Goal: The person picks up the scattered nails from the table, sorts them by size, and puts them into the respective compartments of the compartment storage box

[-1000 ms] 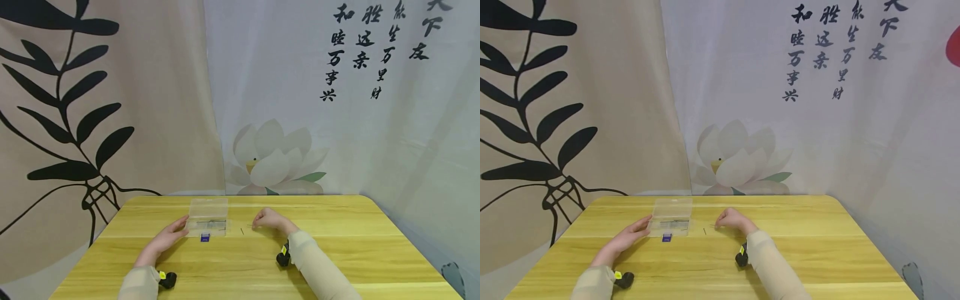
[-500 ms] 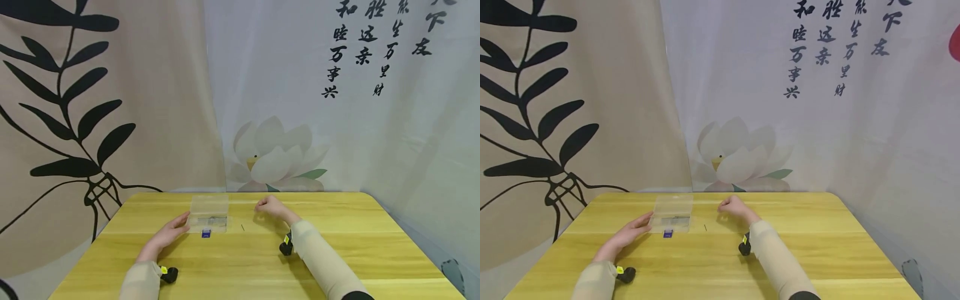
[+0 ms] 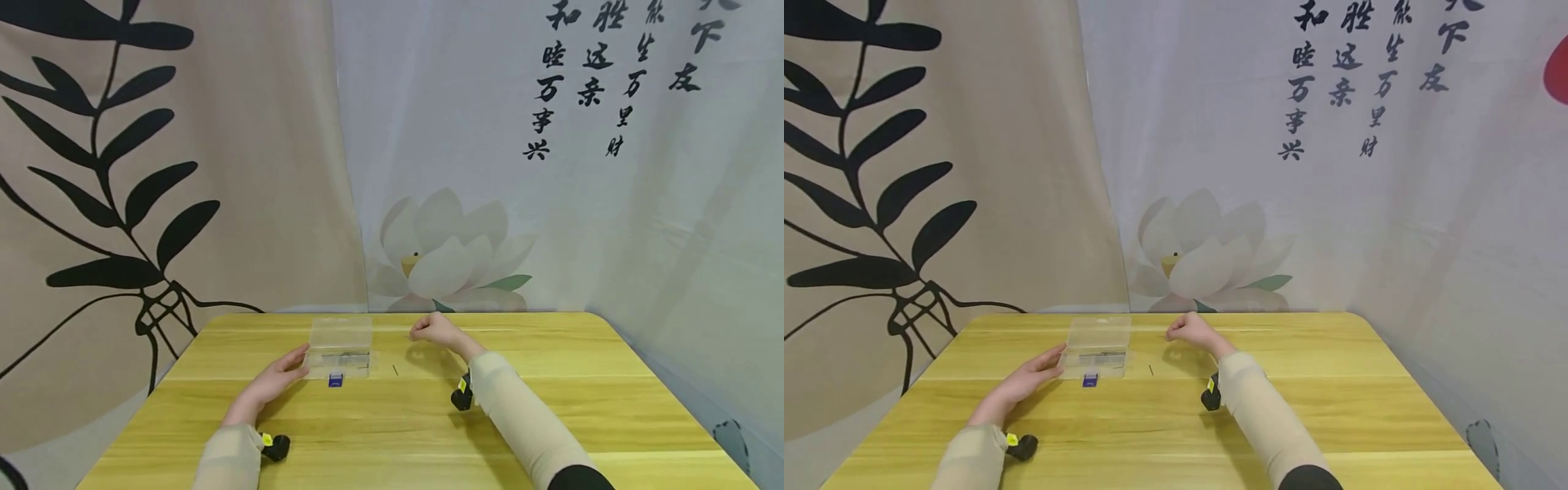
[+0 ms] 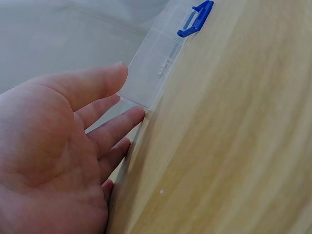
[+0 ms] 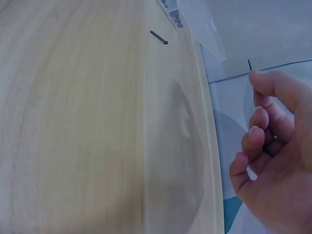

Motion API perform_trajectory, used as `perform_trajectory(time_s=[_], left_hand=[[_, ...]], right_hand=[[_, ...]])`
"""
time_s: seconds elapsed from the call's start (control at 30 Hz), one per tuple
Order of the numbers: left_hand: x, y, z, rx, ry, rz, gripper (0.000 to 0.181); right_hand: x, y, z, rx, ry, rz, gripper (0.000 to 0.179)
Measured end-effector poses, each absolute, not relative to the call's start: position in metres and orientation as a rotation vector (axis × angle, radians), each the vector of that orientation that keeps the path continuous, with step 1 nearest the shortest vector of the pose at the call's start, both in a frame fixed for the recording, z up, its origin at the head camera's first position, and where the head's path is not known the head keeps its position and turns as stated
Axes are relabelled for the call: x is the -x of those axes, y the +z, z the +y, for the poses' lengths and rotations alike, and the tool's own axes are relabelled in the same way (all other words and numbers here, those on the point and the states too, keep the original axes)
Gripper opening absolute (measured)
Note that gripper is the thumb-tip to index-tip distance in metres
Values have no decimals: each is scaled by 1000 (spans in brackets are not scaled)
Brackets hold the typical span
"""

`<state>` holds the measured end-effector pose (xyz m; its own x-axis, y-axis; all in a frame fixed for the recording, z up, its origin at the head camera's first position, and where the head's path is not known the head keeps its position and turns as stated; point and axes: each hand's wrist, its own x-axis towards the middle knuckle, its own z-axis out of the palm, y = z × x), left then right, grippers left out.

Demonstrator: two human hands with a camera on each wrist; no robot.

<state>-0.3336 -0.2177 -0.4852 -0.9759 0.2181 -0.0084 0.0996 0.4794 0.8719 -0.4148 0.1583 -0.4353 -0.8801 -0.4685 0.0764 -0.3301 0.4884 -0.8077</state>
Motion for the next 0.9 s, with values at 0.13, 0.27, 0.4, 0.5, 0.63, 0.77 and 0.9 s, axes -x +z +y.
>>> perform_trajectory(time_s=[0.13,0.27,0.4,0.5,0.63,0.77,0.9], left_hand=[[332,-485,-218,-287,1509,2606,62],[332,-486,-218,-289,1505,2612,62],[333,-485,-218,-291,1507,2609,61],[335,-485,-217,-296,1508,2608,61],[335,-485,-217,-285,1500,2612,62],[333,-485,-217,-276,1495,2617,62],[332,-485,-217,-271,1504,2612,62]], right_hand=[[428,-448,159,683,-1353,2588,15],[429,-447,160,683,-1363,2573,12],[430,-445,159,684,-1374,2558,12],[431,-445,158,681,-1376,2556,14],[432,-445,156,699,-1372,2546,17],[430,-445,152,719,-1366,2531,17],[428,-448,145,749,-1359,2510,16]])
